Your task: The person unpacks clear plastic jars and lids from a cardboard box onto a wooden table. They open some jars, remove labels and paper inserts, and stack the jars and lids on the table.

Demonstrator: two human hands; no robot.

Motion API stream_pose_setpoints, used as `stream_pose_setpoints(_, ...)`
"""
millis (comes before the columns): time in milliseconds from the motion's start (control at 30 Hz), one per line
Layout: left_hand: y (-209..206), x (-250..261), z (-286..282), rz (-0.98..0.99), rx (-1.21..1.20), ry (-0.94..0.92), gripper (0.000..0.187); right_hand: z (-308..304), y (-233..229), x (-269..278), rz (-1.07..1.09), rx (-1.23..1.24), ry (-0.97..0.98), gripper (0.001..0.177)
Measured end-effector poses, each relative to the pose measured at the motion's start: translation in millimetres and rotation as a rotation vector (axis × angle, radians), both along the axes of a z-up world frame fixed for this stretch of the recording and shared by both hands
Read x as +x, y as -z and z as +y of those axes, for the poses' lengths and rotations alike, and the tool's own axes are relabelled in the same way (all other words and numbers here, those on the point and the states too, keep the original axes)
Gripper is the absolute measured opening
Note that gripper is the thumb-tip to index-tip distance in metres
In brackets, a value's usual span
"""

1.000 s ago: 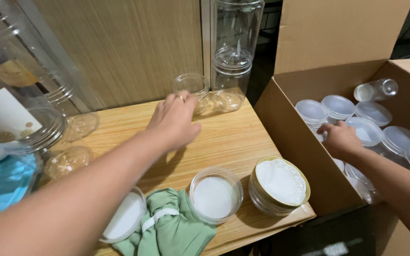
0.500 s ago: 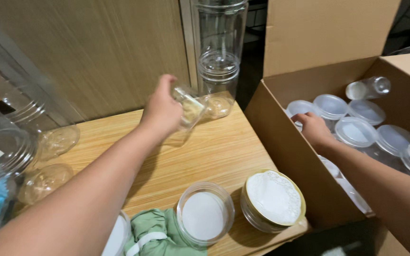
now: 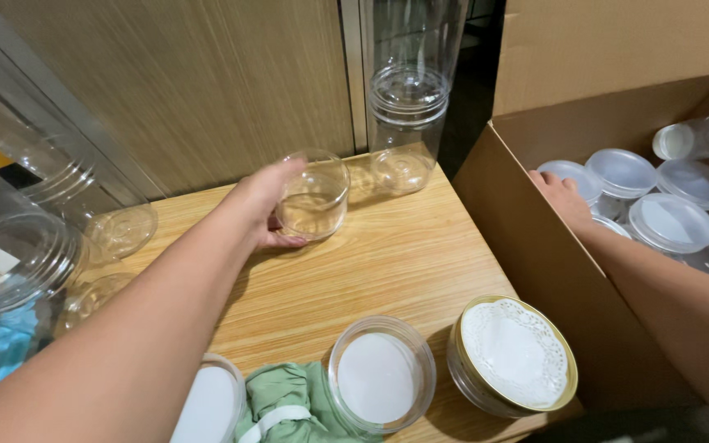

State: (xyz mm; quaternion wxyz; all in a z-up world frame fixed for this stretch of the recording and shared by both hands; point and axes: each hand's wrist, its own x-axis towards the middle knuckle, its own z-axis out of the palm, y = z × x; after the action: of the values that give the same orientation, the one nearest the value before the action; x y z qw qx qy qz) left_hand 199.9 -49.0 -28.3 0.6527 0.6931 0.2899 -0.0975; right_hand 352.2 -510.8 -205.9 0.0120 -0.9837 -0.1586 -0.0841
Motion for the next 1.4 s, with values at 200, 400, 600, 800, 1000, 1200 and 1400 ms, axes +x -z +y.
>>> stream_pose_setpoints(200,-3.1,6.6,-5.5,-0.051,0.019,-0.175,0.043,9.2,-18.7,-9.2,0.081,-0.014,0.096,0.062)
stream_pose_setpoints(400,-5.2,22.7,-21.0,-0.048,0.032,-0.246,0.045,4.1,-17.5,-13.1,0.025,0.094,-0.007,0.055)
stream_pose_setpoints(600,-7.1,39.1,-32.7,-0.066,0.014,-0.346,0.042,3.3,-10.4,-2.3,-0.007,0.103,0.089,0.055)
stream_pose_setpoints(800,-8.2,32.2,-34.3,-0.099,0.003,-0.398,0.045,-1.1,-12.0,-0.9,0.003,0.094,-0.107,0.05)
stream_pose_setpoints(1000,12.6,-5.0,-25.4,-0.134,0.162,-0.429,0.041,-0.2,-8.9,18.1,-0.09,-0.116,-0.189,0.045)
stream_pose_setpoints(1200,39.6,-36.7,-27.9,-0.384,0.226,-0.361,0.033,13.7,-64.4,-17.0,0.068,0.227,0.107,0.056)
stream_pose_setpoints(1400,24.5,-58.5,-49.6,-0.338,0.369,-0.332,0.03,27.8,-164.5,-62.4,-0.149,0.255,0.226,0.072)
